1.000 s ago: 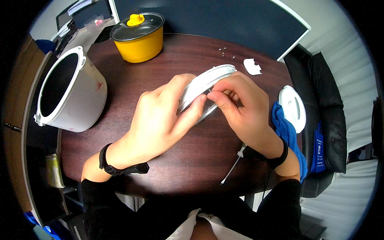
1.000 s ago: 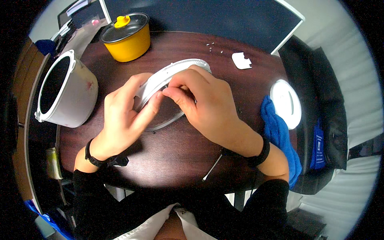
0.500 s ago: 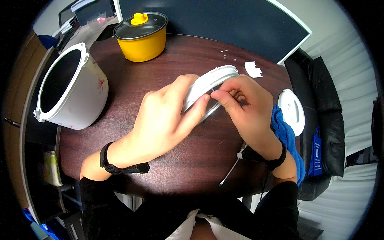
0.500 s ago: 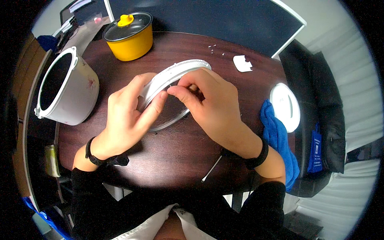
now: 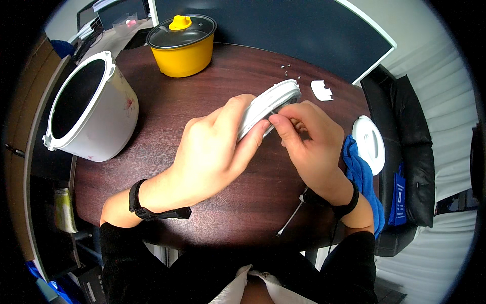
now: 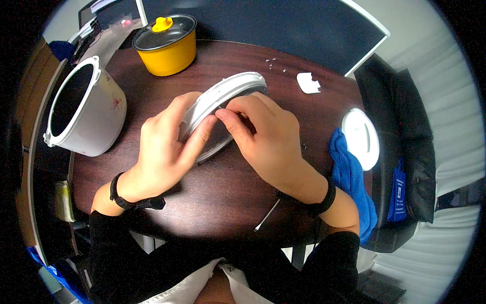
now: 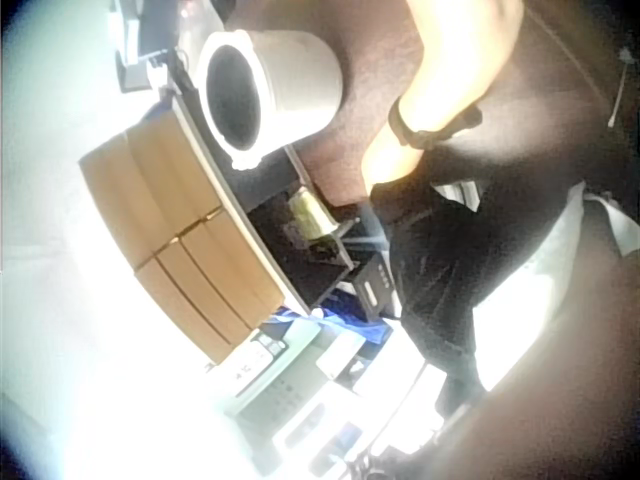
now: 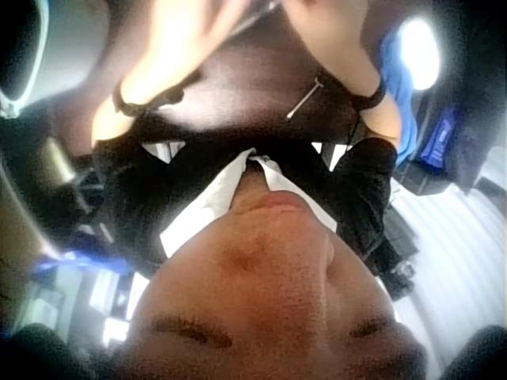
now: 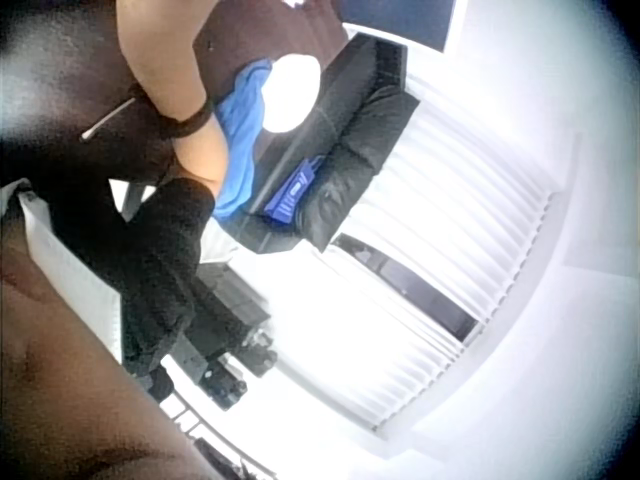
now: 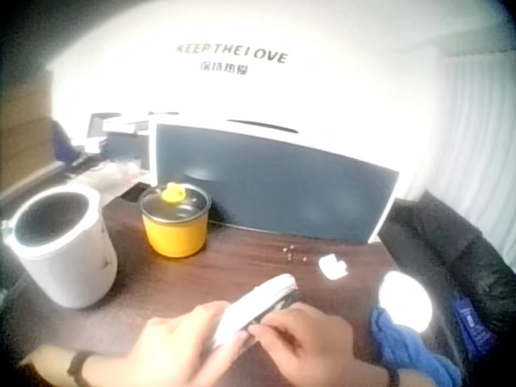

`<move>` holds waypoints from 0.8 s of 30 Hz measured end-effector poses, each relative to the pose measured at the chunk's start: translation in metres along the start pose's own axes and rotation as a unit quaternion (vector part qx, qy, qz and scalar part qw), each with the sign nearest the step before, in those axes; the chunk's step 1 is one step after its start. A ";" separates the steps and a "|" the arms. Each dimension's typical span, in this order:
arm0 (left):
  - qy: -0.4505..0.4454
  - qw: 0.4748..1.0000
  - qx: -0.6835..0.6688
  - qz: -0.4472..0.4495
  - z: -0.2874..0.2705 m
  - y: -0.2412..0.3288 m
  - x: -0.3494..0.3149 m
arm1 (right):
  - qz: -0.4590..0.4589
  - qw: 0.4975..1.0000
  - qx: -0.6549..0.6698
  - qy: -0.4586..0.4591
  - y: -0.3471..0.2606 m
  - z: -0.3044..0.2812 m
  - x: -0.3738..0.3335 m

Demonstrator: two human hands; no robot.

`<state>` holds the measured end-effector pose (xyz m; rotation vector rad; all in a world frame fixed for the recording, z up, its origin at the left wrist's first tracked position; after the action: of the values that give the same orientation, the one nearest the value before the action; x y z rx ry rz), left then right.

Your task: The person wipes a perforated metal lid with a blue cloth, then places it on a white plastic ring. They pick up a white plastic cap, set it aside, and proceed to insert small screws into the lid's edge holes by hand, rotating the lid to access different positions.

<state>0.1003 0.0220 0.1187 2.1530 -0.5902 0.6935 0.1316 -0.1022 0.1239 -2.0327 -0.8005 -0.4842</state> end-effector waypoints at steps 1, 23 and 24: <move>-0.003 1.000 -0.004 -0.002 0.000 -0.001 0.000 | 0.002 1.000 0.004 -0.002 0.001 0.001 0.000; 0.000 1.000 0.005 -0.001 0.000 0.000 0.000 | -0.067 0.997 -0.024 -0.013 -0.005 0.001 0.005; 0.001 1.000 0.005 -0.001 0.000 0.000 0.000 | -0.064 0.998 -0.022 -0.017 -0.005 0.001 0.006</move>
<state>0.0999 0.0220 0.1192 2.1619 -0.5855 0.6990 0.1323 -0.0975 0.1297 -2.0434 -0.9531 -0.5459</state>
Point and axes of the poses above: each hand's wrist, its own x-axis towards the middle knuckle, its own z-axis out of the palm, y = z × x, the point moved 10 cm from there along x, towards the middle knuckle, and after that the axes turned 4 degrees about z, right-handed, at the moved point
